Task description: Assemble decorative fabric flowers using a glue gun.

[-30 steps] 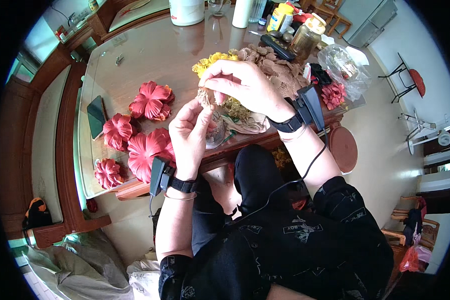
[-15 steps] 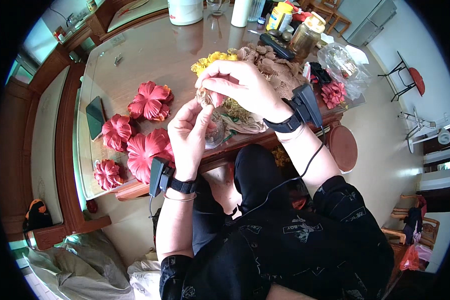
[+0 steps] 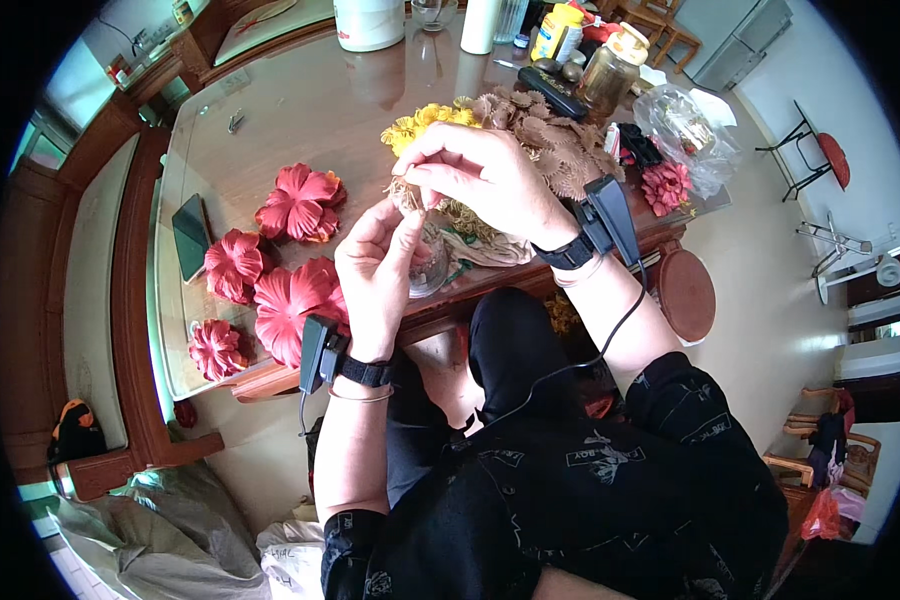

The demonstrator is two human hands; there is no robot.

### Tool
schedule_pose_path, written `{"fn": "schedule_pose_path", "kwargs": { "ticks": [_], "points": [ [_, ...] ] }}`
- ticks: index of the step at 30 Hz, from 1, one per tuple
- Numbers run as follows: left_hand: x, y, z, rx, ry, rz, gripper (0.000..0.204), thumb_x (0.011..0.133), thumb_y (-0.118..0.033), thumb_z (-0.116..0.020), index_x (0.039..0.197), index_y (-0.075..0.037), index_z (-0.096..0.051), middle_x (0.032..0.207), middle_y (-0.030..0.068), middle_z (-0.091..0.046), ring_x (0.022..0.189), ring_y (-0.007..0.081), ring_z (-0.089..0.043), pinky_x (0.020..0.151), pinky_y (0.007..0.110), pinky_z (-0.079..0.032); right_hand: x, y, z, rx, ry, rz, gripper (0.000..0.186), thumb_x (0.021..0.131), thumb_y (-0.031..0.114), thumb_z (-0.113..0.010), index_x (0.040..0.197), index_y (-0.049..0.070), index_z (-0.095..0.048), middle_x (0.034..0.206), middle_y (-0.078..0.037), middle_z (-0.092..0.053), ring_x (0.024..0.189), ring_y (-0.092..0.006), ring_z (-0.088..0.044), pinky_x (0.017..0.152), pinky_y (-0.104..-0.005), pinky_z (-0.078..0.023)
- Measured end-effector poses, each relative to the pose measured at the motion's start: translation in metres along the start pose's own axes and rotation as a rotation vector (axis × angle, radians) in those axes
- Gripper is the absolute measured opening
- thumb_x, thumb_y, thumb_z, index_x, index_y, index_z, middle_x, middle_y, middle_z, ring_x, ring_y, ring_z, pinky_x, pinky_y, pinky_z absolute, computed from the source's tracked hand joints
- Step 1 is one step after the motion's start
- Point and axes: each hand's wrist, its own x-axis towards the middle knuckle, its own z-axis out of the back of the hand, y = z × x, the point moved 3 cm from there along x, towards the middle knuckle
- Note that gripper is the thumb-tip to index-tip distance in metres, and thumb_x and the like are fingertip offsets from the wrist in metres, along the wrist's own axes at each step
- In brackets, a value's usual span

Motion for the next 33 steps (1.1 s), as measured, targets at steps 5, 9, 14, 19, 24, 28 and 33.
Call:
{"fn": "schedule_pose_path", "kwargs": {
  "ticks": [5, 9, 14, 19, 24, 28, 33],
  "points": [
    [0.001, 0.003, 0.0, -0.015, 0.0, -0.014, 0.022, 0.091, -0.009, -0.063, 0.111, 0.0, -0.063, 0.095, 0.0076, -0.07, 0.064, 0.0049, -0.057, 0.059, 0.019, -0.047, 0.001, 0.006, 0.0, -0.066, -0.037, 0.057, 0.012, 0.091, 0.012, -0.061, 0.097, 0.002, -0.064, 0.08, -0.005, -0.065, 0.069, -0.0101, -0.064, 0.064, -0.0233, -0.051],
    [0.0, 0.002, 0.001, -0.036, -0.007, -0.02, 0.025, 0.089, -0.007, -0.066, 0.112, 0.002, -0.063, 0.091, 0.004, -0.068, 0.063, 0.0043, -0.055, 0.058, 0.018, -0.046, 0.004, 0.017, 0.002, -0.282, -0.026, 0.181, 0.012, 0.09, 0.011, -0.061, 0.095, 0.001, -0.063, 0.082, -0.008, -0.066, 0.07, -0.0132, -0.065, 0.064, -0.025, -0.052],
    [0.0, -0.001, -0.002, -0.009, 0.003, -0.027, 0.023, 0.091, -0.008, -0.064, 0.112, 0.001, -0.063, 0.094, 0.0062, -0.07, 0.064, 0.0046, -0.056, 0.059, 0.018, -0.046, 0.007, 0.016, 0.004, -0.192, 0.039, 0.027, 0.013, 0.089, 0.014, -0.062, 0.094, 0.001, -0.063, 0.083, -0.009, -0.066, 0.071, -0.016, -0.066, 0.064, -0.0266, -0.052],
    [-0.001, 0.002, 0.0, 0.01, 0.003, -0.031, 0.022, 0.091, -0.008, -0.063, 0.112, 0.001, -0.064, 0.09, 0.006, -0.069, 0.064, 0.0049, -0.056, 0.059, 0.018, -0.046, 0.006, 0.027, 0.002, -0.427, 0.033, 0.198, 0.011, 0.088, 0.01, -0.06, 0.095, 0.001, -0.061, 0.085, -0.009, -0.064, 0.076, -0.0203, -0.065, 0.068, -0.0294, -0.051],
    [-0.001, -0.002, -0.001, 0.011, -0.005, -0.027, 0.023, 0.091, -0.009, -0.064, 0.111, 0.0, -0.064, 0.091, 0.0064, -0.07, 0.063, 0.005, -0.056, 0.058, 0.018, -0.046, 0.006, 0.031, 0.0, -0.604, 0.053, 0.316, 0.01, 0.087, 0.009, -0.061, 0.093, 0.001, -0.06, 0.085, -0.01, -0.061, 0.079, -0.027, -0.063, 0.07, -0.0338, -0.05],
    [0.0, 0.001, 0.001, 0.004, -0.006, -0.031, 0.023, 0.091, -0.01, -0.064, 0.112, 0.0, -0.064, 0.093, 0.0075, -0.07, 0.063, 0.0049, -0.056, 0.058, 0.019, -0.046, 0.006, 0.031, -0.001, -0.628, 0.05, 0.31, 0.011, 0.087, 0.009, -0.061, 0.094, 0.001, -0.061, 0.084, -0.009, -0.061, 0.076, -0.0244, -0.063, 0.069, -0.0322, -0.05],
    [0.0, -0.001, -0.001, -0.011, 0.003, -0.023, 0.026, 0.089, -0.008, -0.067, 0.113, 0.002, -0.063, 0.091, 0.0037, -0.069, 0.062, 0.0042, -0.055, 0.057, 0.018, -0.046, 0.007, 0.019, 0.002, -0.18, 0.024, 0.012, 0.013, 0.089, 0.012, -0.062, 0.092, 0.0, -0.064, 0.077, -0.008, -0.066, 0.069, -0.015, -0.065, 0.064, -0.0266, -0.052]
  ]
}}
